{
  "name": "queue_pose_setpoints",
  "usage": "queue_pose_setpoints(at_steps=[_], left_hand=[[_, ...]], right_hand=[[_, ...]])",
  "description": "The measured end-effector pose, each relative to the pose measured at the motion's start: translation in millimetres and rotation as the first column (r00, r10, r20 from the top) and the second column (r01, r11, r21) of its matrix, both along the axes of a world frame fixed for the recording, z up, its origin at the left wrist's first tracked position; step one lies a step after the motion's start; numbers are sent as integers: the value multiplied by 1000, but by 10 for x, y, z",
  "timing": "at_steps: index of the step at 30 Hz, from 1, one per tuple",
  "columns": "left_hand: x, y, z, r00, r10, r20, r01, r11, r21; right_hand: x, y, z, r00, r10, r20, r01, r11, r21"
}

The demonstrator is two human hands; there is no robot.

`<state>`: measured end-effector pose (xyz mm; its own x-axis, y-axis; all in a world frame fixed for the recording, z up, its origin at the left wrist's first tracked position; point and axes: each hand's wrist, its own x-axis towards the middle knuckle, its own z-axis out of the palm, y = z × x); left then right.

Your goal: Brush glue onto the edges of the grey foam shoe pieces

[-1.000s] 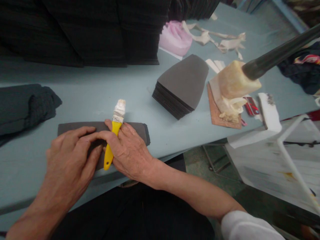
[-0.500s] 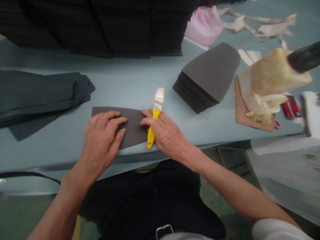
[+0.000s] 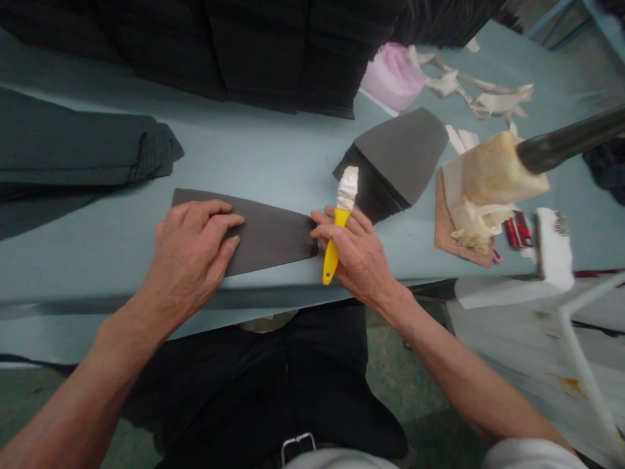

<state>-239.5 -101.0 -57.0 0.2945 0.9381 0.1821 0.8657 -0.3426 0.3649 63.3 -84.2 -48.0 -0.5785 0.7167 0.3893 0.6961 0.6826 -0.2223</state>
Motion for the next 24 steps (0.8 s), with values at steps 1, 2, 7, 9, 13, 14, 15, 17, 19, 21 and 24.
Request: queue_pose_setpoints(at_steps=[1, 2, 7, 9, 13, 14, 15, 17, 19, 21, 24], left_hand=[[-1, 1, -7, 1000, 3, 3, -3, 1000, 1], [0, 0, -12, 1000, 6, 2, -6, 1000, 5], [30, -31, 4, 1000, 7, -22, -6, 1000, 27], [44, -56, 11, 1000, 20, -14, -20, 999, 33], [52, -99, -7, 999, 28, 38, -29, 999, 35], [50, -106, -14, 998, 31, 49, -33, 999, 37], [48, -113, -19, 998, 37, 57, -39, 999, 38], [46, -126, -23, 997, 45, 57, -48, 998, 45], [47, -139, -25, 998, 50, 48, -53, 998, 46], [55, -154, -33, 997, 64, 30, -66, 997, 45], [79, -173, -63, 995, 98, -27, -97, 994, 48]], right_hand=[[4, -19, 40, 1000, 0, -23, 0, 1000, 3], [-7, -41, 80, 999, 7, -43, -7, 1000, 2], [-282, -140, 161, 989, 111, -96, -110, 994, 22], [-456, -131, 123, 985, 124, -117, -122, 992, 28], [-762, -19, -20, 974, 164, -155, -165, 986, 10], [-810, 14, -60, 970, 174, -167, -177, 984, -7], [-843, 43, -97, 967, 179, -179, -187, 982, -31], [-866, 81, -159, 966, 174, -189, -192, 978, -83], [-848, 90, -195, 969, 161, -189, -183, 978, -104], [-813, 82, -207, 973, 146, -181, -165, 982, -93], [-767, 65, -206, 976, 132, -174, -146, 987, -72]])
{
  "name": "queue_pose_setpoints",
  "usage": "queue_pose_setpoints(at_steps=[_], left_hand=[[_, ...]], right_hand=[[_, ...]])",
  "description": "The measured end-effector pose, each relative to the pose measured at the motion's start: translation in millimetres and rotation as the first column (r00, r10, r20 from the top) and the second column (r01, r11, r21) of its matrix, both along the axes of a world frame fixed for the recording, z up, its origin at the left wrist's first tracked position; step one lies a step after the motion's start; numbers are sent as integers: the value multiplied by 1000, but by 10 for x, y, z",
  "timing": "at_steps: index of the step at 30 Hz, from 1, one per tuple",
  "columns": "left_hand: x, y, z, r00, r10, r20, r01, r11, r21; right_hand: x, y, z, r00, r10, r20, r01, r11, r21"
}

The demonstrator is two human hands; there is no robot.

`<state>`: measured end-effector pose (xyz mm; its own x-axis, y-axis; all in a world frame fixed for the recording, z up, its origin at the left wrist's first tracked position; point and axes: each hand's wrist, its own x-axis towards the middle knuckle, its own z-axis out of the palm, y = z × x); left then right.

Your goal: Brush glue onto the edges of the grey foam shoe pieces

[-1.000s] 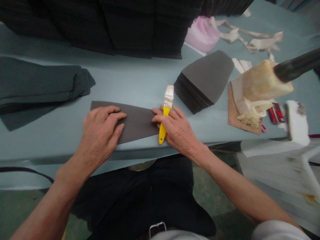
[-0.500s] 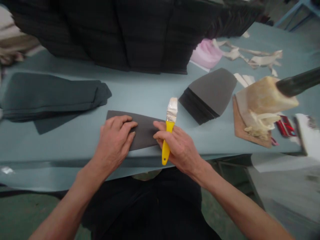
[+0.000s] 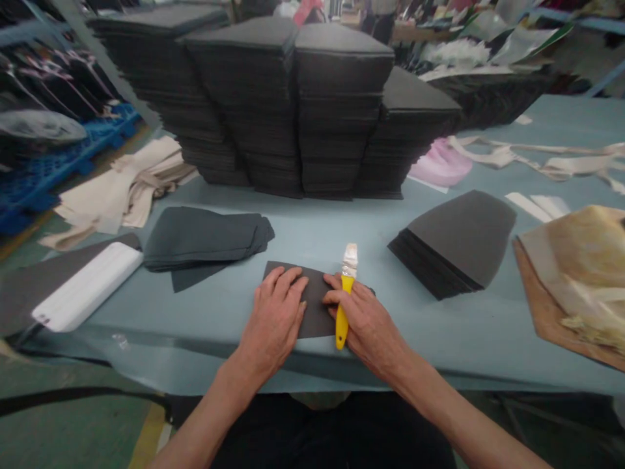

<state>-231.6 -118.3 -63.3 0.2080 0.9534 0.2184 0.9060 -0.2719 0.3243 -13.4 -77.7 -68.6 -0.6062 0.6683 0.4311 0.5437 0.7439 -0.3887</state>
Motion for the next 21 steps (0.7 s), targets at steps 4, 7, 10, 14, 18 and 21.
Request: queue_pose_setpoints(at_steps=[4, 7, 10, 14, 18, 21], left_hand=[[51, -9, -32, 995, 7, -97, -9, 1000, -20], [92, -8, -14, 989, 18, -148, -25, 999, -44], [118, -6, 24, 985, 34, -170, -46, 997, -65], [117, 1, 53, 984, 32, -176, -49, 994, -93], [126, 8, 29, 984, 31, -175, -48, 994, -94], [140, 14, 7, 986, 36, -161, -48, 996, -71]], right_hand=[[41, 2, -24, 1000, 3, -19, -3, 1000, 16], [70, 15, -59, 999, 25, -37, -25, 1000, 3], [93, 22, -96, 997, 27, -68, -28, 1000, -12], [109, 25, -147, 996, 34, -79, -36, 999, -18], [134, 20, -180, 996, 52, -68, -57, 996, -64], [157, 8, -182, 996, 73, -49, -78, 992, -97]])
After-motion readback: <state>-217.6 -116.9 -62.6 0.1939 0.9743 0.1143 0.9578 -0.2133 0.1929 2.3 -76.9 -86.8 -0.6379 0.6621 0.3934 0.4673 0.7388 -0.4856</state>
